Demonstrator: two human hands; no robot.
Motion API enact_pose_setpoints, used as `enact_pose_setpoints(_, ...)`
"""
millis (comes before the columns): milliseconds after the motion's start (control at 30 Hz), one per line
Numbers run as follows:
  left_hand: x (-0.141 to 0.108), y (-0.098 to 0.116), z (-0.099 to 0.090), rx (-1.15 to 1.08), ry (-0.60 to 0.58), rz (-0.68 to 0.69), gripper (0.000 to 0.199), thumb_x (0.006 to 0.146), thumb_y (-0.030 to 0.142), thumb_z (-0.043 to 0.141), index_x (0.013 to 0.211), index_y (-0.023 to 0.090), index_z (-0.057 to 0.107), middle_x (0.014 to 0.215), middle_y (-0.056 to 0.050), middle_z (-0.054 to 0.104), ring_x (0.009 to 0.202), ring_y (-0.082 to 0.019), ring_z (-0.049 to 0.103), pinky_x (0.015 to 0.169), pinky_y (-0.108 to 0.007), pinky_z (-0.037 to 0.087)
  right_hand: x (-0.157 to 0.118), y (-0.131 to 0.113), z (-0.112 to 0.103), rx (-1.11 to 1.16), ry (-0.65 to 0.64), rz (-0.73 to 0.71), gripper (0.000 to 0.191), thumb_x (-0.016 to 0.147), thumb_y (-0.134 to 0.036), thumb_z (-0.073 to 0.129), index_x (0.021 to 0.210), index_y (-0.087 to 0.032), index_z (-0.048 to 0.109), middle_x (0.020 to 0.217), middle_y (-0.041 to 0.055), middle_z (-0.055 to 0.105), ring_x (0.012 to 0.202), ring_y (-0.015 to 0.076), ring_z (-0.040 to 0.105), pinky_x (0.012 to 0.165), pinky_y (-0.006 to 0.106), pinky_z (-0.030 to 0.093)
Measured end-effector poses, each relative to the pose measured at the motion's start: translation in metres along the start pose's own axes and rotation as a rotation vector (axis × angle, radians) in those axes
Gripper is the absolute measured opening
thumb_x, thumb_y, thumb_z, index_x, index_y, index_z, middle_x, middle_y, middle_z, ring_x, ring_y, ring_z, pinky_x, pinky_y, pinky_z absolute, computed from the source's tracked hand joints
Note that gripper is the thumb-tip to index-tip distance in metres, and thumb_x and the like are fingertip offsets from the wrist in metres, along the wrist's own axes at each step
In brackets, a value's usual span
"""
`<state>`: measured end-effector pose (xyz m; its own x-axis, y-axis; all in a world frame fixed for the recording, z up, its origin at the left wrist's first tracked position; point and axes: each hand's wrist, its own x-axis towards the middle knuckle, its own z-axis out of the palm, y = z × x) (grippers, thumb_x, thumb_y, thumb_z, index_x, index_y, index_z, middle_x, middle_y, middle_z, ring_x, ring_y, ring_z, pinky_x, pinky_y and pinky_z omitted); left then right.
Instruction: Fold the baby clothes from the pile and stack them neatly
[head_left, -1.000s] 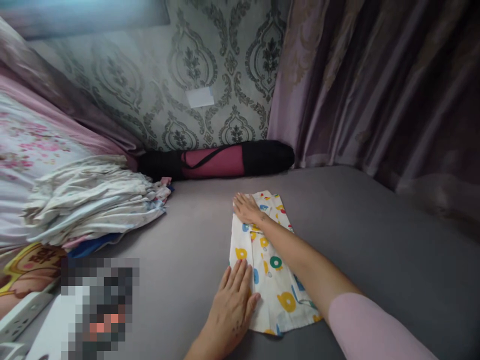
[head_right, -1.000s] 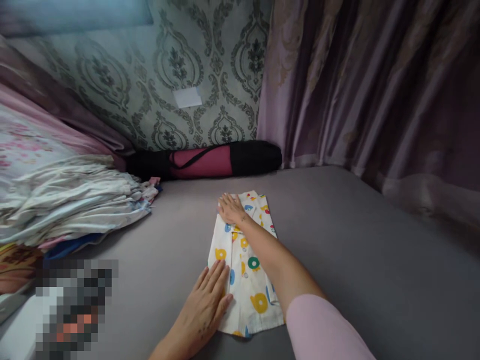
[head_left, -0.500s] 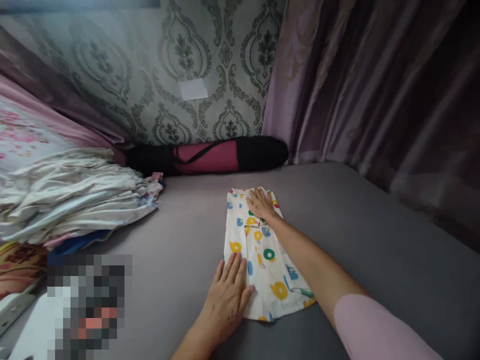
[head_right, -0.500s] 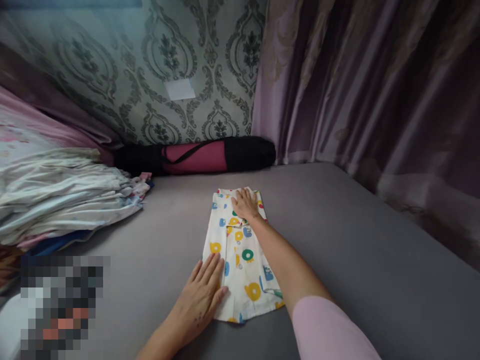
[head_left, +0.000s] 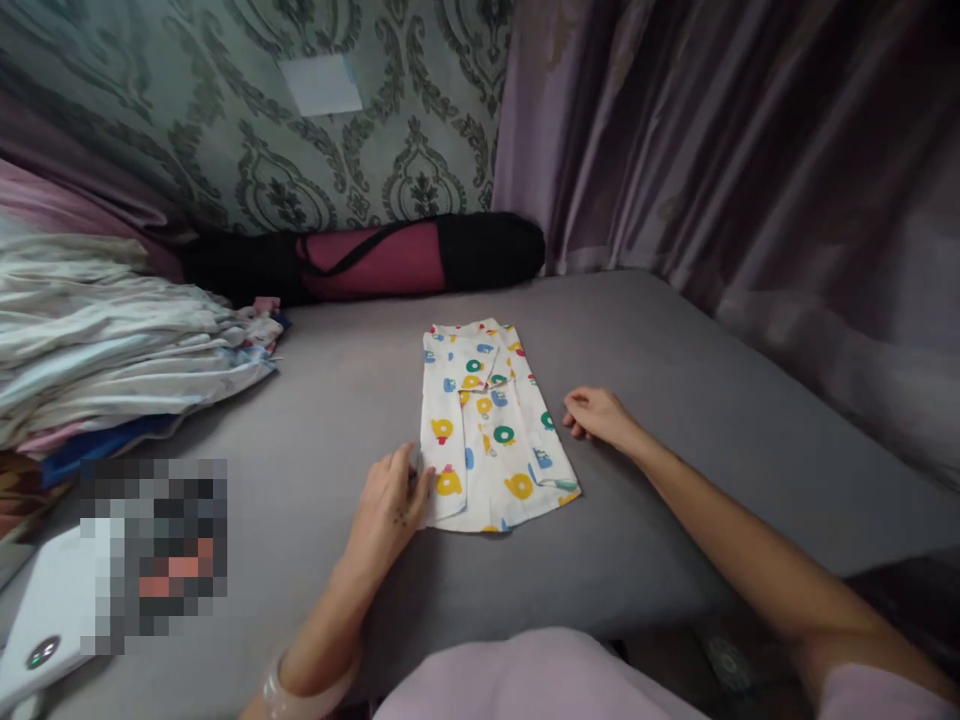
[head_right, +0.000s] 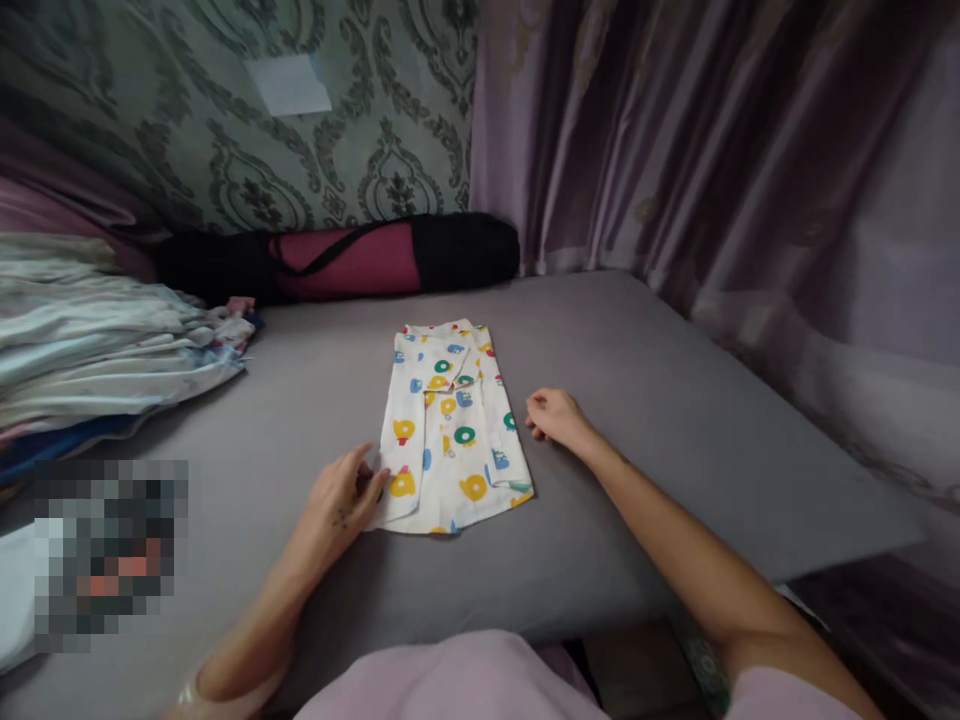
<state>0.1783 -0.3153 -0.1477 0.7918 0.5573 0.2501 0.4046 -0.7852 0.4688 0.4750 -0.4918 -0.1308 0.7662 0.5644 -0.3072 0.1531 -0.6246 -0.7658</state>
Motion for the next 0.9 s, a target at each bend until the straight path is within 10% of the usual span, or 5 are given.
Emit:
enact_pose_setpoints(533, 0.013, 0.020, -0.022, -0.255, -0.311, -0.314, 0.058, 0.085, 0.053, 0.047, 0.128, 0.014, 0.046, 0.062, 0.004, 0.053, 0.058, -0.014, 0.049, 0.056, -0.025, 0.038, -0.079, 0.004, -0.001, 0.149, -0.327, -0.017, 0.035, 0.091, -0.043, 0.046, 0.118, -0.020, 0.047, 0.067, -0.0027, 0.063, 0.034, 0.0064, 0.045, 0.028, 0.016, 0.025)
enact_pose_setpoints(700, 0.011, 0.013, -0.031, -0.375, -0.335, -0.224, 0.046, 0.090, 0.043, 0.037, 0.120, 0.016, 0.058, 0.067, 0.001, 0.053, 0.061, -0.013, 0.047, 0.058, -0.024, 0.039, -0.070, 0.024, -0.008, -0.088, -0.229, -0.472, 0.037, 0.089, -0.020, 0.041, 0.124, -0.022, 0.054, 0.100, 0.0045, 0.070, 0.071, 0.0126, 0.063, 0.067, 0.026, 0.053)
enact_pose_setpoints(900, 0.009, -0.001, -0.030, -0.243, -0.315, 0.062, 0.041, 0.086, 0.019, 0.038, 0.121, 0.018, 0.059, 0.095, -0.008, 0.062, 0.078, -0.016, 0.053, 0.074, -0.029, 0.046, -0.050, 0.030, -0.010, -0.441, -0.142, -0.933, 0.044, 0.089, -0.011, 0.039, 0.127, -0.025, 0.057, 0.113, 0.0087, 0.062, 0.104, 0.0210, 0.056, 0.090, 0.039, 0.048)
